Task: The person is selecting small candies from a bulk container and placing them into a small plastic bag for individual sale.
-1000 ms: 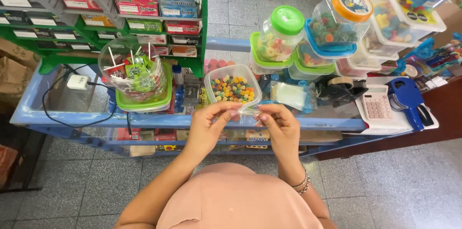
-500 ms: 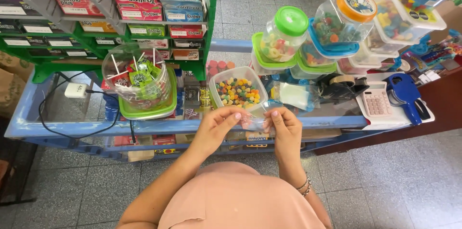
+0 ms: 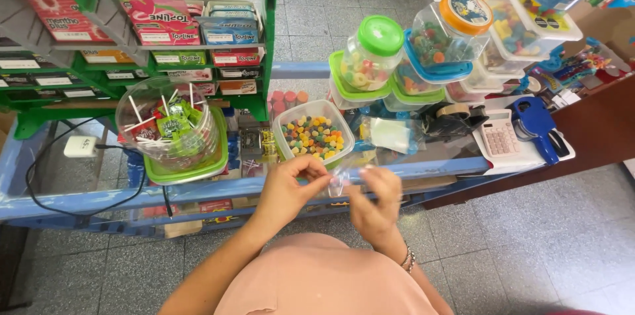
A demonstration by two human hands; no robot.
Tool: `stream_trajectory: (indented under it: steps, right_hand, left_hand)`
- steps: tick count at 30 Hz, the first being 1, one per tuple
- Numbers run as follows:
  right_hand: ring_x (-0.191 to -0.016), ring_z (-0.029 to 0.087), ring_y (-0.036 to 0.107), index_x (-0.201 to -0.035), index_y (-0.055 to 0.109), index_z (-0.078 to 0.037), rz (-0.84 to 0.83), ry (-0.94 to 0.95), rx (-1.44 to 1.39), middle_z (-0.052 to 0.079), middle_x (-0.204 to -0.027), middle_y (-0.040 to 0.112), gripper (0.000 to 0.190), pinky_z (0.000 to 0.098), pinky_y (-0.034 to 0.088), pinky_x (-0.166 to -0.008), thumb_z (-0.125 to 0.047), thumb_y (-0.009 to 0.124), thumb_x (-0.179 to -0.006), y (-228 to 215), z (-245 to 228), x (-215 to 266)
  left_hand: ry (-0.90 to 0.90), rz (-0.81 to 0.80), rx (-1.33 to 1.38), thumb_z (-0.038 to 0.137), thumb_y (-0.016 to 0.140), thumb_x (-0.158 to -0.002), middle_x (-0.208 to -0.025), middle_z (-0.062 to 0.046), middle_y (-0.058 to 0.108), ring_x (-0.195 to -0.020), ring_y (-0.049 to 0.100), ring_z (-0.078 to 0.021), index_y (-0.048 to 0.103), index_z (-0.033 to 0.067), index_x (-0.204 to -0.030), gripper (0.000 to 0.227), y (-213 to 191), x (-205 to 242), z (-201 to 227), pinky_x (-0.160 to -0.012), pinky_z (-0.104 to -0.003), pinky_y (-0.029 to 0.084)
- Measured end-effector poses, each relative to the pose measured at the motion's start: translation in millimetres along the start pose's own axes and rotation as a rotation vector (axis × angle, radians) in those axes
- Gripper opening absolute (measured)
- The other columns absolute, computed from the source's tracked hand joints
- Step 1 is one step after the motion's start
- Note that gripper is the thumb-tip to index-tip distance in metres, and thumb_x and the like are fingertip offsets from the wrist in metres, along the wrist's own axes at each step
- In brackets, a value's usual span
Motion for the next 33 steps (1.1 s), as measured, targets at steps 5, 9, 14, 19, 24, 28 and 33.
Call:
stream_trajectory:
  steps: [5,9,14,19,24,28,33]
  right_hand:
    - [-0.119,0.036,0.063,-0.109,0.078,-0.013,-0.240,-0.053,0.084,0.015,-0.128,0.066,0.024,0.0575,0.053,-0.100,-0.007,0.058,-0.098,19.9,-23.3,-20.0]
    - [-0.132,0.037,0.053,-0.106,0.069,-0.003,-0.503,-0.012,0.161,0.019,-0.141,0.052,0.009,0.0603,0.043,-0.114,-0.008,0.063,-0.101,27.5,-17.8,-29.1]
    - [-0.135,0.039,0.051,-0.098,0.065,-0.004,-0.648,0.009,0.148,0.020,-0.143,0.050,0.012,0.0612,0.040,-0.115,-0.015,0.060,-0.103,30.6,-16.9,-29.7]
    - [-0.135,0.042,0.049,-0.087,0.059,-0.002,-0.672,0.034,-0.079,0.023,-0.144,0.049,0.019,0.0622,0.041,-0.116,-0.014,0.063,-0.101,17.3,-22.3,-34.5]
    - [-0.124,0.032,0.057,-0.090,0.065,-0.011,-0.731,0.135,-0.324,0.008,-0.126,0.061,0.024,0.0688,0.022,-0.120,-0.021,0.052,-0.107,5.8,-31.4,-44.2]
    - [-0.111,0.027,0.062,-0.093,0.066,-0.013,-0.610,0.221,-0.437,0.002,-0.109,0.065,0.022,0.0668,0.026,-0.121,-0.026,0.053,-0.106,-2.4,-16.5,-44.5]
    - [-0.075,0.019,0.063,-0.089,0.068,-0.009,-0.575,0.518,-0.730,0.006,-0.091,0.068,0.018,0.0343,0.052,-0.071,-0.020,0.063,-0.101,-1.4,12.5,-25.1]
  left_hand:
    - [-0.030,-0.063,-0.152,0.012,0.082,-0.080,-0.063,-0.002,0.070,-0.058,0.065,-0.0105,0.077,0.0101,-0.084,0.006,9.1,-0.1,-20.8,-0.058,-0.026,0.054]
    - [-0.043,-0.123,-0.307,0.011,0.075,-0.084,-0.072,0.005,0.071,-0.066,0.062,-0.0096,0.071,0.0158,-0.083,0.007,13.6,-0.2,-8.8,-0.062,-0.026,0.051]
    - [-0.044,-0.221,-0.312,0.011,0.070,-0.088,-0.067,0.004,0.064,-0.061,0.059,-0.0119,0.067,0.0173,-0.090,0.007,27.8,-2.2,-11.8,-0.062,-0.029,0.048]
    - [-0.052,-0.254,-0.333,0.010,0.071,-0.088,-0.069,0.003,0.061,-0.062,0.055,-0.0116,0.067,0.0189,-0.090,0.009,24.7,-10.3,-14.0,-0.063,-0.027,0.043]
    - [0.038,-0.653,0.114,0.013,0.072,-0.090,-0.113,-0.003,0.065,-0.113,0.062,-0.0216,0.063,0.0204,-0.070,0.023,59.0,-4.8,-7.9,-0.103,-0.041,0.041]
    - [-0.008,-0.813,0.148,0.015,0.062,-0.099,-0.140,-0.007,0.057,-0.136,0.055,-0.0276,0.072,0.0214,-0.080,0.023,76.0,6.3,-6.8,-0.111,-0.050,0.044]
    - [0.026,-1.103,0.357,0.029,0.057,-0.101,-0.158,-0.016,0.043,-0.152,0.037,-0.0299,0.076,0.0158,-0.101,0.023,89.6,24.9,-16.0,-0.125,-0.052,0.022]
Point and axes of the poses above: each hand's wrist, its own x-axis away from the middle knuckle, its own y-axis out of the palm, z = x × y, the point moved 10 cm from there along -x, towards the middle knuckle
